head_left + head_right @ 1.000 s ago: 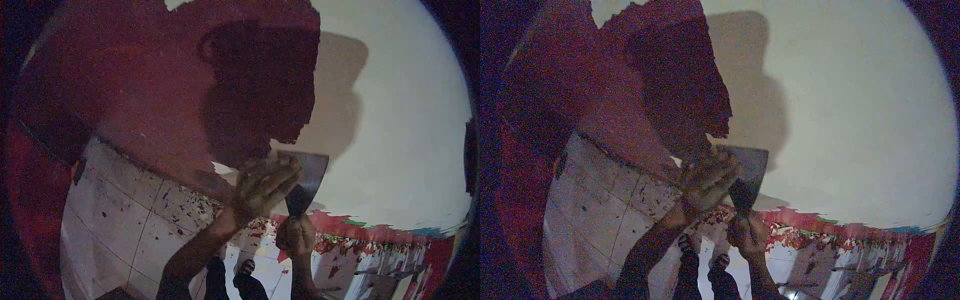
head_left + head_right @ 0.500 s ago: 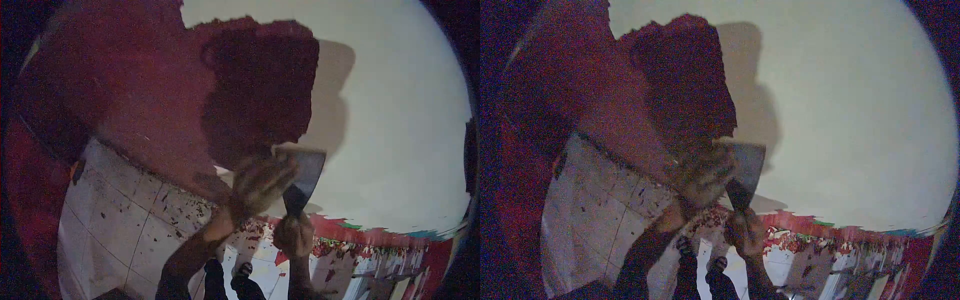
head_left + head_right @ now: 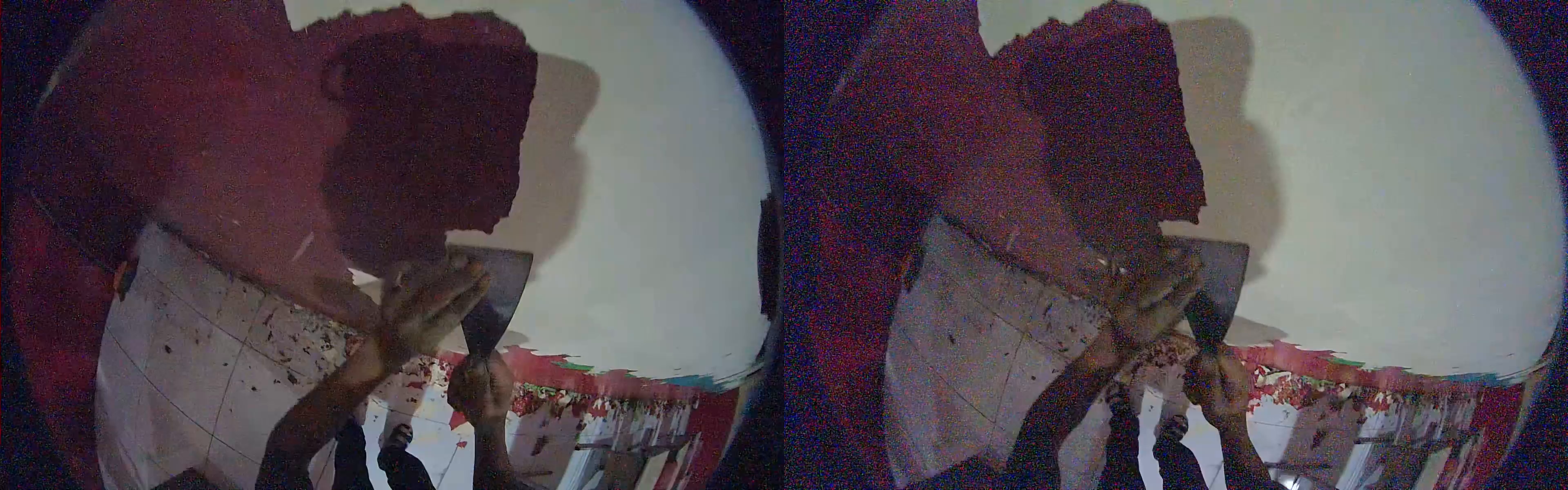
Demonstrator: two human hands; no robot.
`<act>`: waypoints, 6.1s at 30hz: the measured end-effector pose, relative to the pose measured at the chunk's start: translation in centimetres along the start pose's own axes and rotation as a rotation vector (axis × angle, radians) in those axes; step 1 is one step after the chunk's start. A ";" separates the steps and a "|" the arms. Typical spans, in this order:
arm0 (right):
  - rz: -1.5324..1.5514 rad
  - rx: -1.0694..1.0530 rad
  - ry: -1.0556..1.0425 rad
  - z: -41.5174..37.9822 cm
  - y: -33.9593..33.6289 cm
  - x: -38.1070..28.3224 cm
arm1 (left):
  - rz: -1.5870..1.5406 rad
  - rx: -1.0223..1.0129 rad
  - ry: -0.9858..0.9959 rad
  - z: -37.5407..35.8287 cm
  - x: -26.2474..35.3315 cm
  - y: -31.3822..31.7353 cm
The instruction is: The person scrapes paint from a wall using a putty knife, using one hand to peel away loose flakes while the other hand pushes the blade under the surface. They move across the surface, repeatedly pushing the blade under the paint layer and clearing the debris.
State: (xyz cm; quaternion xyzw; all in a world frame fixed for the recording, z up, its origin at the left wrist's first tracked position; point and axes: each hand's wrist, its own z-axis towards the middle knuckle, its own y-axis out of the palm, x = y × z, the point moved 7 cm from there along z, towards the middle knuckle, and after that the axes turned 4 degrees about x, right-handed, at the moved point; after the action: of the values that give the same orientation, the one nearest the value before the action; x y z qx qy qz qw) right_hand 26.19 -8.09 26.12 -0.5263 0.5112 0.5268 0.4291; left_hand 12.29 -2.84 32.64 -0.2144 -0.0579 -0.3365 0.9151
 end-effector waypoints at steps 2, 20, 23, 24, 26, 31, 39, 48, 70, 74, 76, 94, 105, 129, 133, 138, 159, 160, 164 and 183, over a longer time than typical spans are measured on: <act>-0.108 0.029 -0.059 1.0 0.3 -1.0 | 0.006 0.106 0.089 1.0 0.1 -0.8; 0.076 0.038 -0.078 1.1 2.1 -3.1 | -0.017 0.115 0.071 2.4 -0.3 -1.8; -0.038 0.072 -0.055 -0.3 -0.1 -1.5 | -0.013 0.050 0.039 0.2 0.7 -0.3; -0.097 0.094 -0.040 -0.2 -0.1 -1.5 | -0.016 0.070 0.039 0.3 0.5 -0.3; -0.010 0.057 -0.041 0.7 0.7 -1.7 | -0.069 0.180 0.024 0.6 0.1 -0.2; -0.115 0.041 -0.092 0.2 -0.5 -1.4 | -0.108 0.240 0.022 -0.4 0.2 0.8; -0.021 0.016 -0.081 0.1 0.0 -2.0 | -0.020 0.306 0.075 0.2 0.3 0.2; 0.070 0.035 -0.094 0.1 0.9 -2.6 | 0.052 0.088 0.090 0.2 1.2 -0.3; 0.052 -0.018 0.003 1.2 1.3 -4.4 | 0.039 0.175 0.106 3.0 0.5 -1.5; 0.121 -0.042 -0.042 1.2 1.0 -3.4 | 0.020 0.061 0.040 1.8 -0.2 -0.3; 0.078 -0.019 0.003 0.0 -0.5 -3.0 | 0.068 0.013 0.059 0.9 0.6 0.4; 0.221 -0.067 0.066 0.9 0.4 -3.1 | 0.069 0.005 0.096 2.9 0.8 -0.5; 0.046 -0.067 0.082 1.3 -0.9 -3.2 | 0.061 0.134 0.146 3.7 1.1 -0.9; -0.039 0.037 -0.034 1.3 -0.9 -4.6 | 0.095 0.043 0.144 4.0 1.1 -0.7; -0.183 -0.032 -0.056 1.8 0.2 -5.7 | -0.008 -0.031 0.022 3.8 1.6 -1.2; -0.136 -0.004 -0.069 1.5 1.0 -6.7 | -0.082 -0.003 0.136 4.5 0.6 -1.0; -0.184 0.019 -0.033 2.3 2.6 -6.6 | 0.098 0.072 0.241 3.8 -0.8 -1.4; -0.153 0.007 0.020 0.9 0.5 -3.6 | 0.114 0.124 0.254 3.7 -0.7 -1.5; -0.073 0.004 0.004 1.5 2.2 -6.3 | -0.027 0.100 0.139 3.8 -0.3 -1.9; -0.186 -0.010 0.179 1.9 1.5 -4.8 | -0.050 -0.007 0.001 2.3 -1.8 0.4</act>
State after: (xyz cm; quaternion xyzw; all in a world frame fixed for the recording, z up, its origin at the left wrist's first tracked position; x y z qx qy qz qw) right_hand 24.84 -5.94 30.91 -0.6185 0.4938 0.4381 0.4263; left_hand 11.22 -0.53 34.17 -0.2157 -0.0615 -0.3597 0.9057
